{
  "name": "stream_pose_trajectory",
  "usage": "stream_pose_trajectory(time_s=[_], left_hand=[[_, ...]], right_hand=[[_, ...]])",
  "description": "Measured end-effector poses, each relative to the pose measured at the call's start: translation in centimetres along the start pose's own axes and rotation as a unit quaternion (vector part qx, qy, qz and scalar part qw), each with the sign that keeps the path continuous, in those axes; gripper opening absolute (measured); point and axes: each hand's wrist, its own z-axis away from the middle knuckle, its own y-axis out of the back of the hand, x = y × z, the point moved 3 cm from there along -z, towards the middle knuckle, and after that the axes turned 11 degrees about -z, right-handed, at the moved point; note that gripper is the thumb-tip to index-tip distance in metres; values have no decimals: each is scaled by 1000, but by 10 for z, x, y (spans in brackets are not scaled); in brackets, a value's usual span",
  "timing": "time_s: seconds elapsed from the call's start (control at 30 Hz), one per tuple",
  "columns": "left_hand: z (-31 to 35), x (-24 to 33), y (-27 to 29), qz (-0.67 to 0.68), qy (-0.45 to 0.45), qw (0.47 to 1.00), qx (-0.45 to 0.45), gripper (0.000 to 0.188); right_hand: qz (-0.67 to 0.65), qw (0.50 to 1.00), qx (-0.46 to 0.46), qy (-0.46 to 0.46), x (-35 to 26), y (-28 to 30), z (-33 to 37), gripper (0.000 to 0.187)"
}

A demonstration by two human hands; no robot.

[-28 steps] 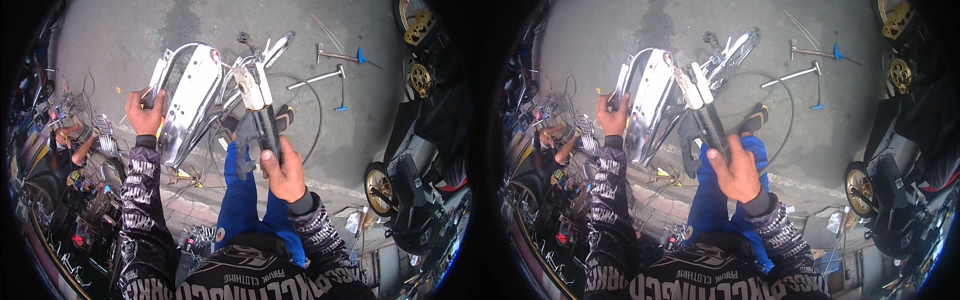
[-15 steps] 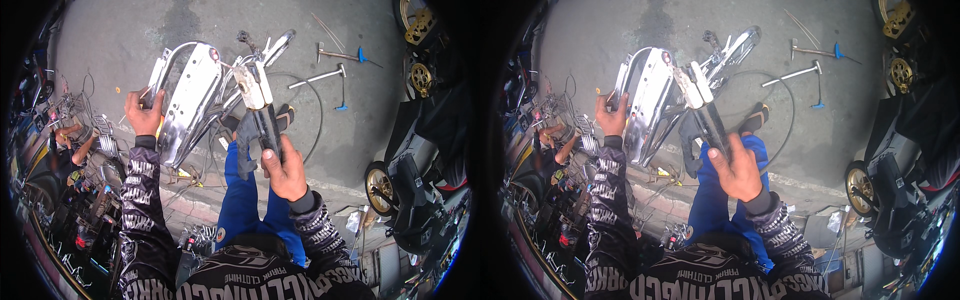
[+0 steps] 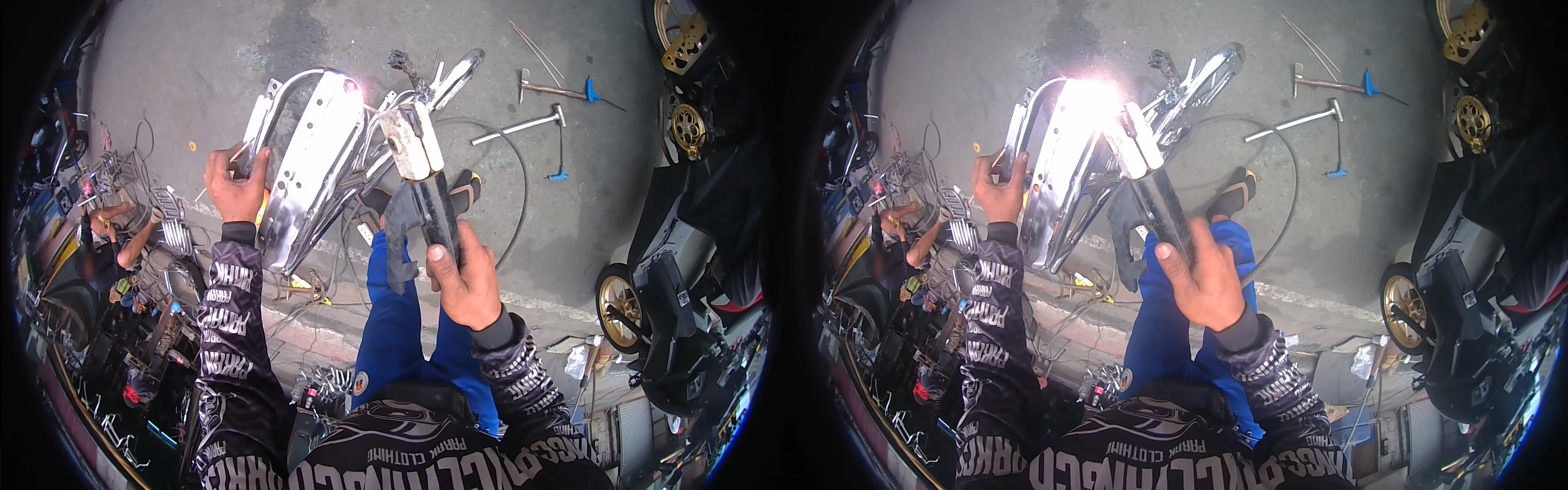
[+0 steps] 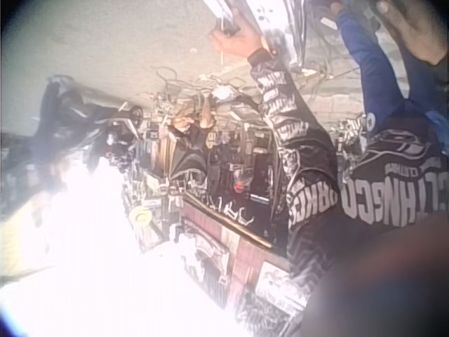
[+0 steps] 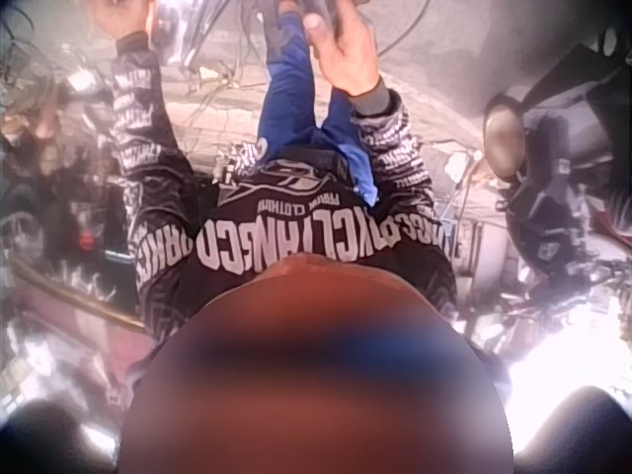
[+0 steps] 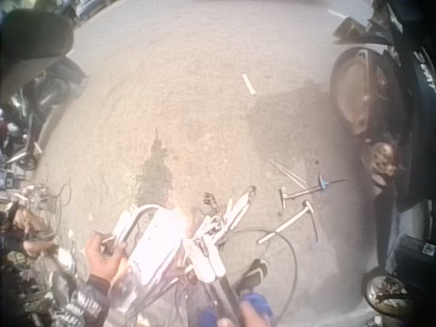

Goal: The person hammers a chrome motorcycle rear rack, then uses a welding torch to weld the frame while seated on the ground. The person repositions the frame and continues welding multiple joints.

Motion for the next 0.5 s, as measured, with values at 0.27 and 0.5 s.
stream_pose_trajectory(time_s=[0.27, 0.5], left_hand=[[0, -1, 0, -2, 2, 1000, -6, 41], [0, -2, -1, 2, 3, 1000, -7, 40]], right_hand=[[-2, 1000, -2, -21, 2, 0, 0, 38], [-17, 1000, 8, 11, 2, -2, -1, 37]])
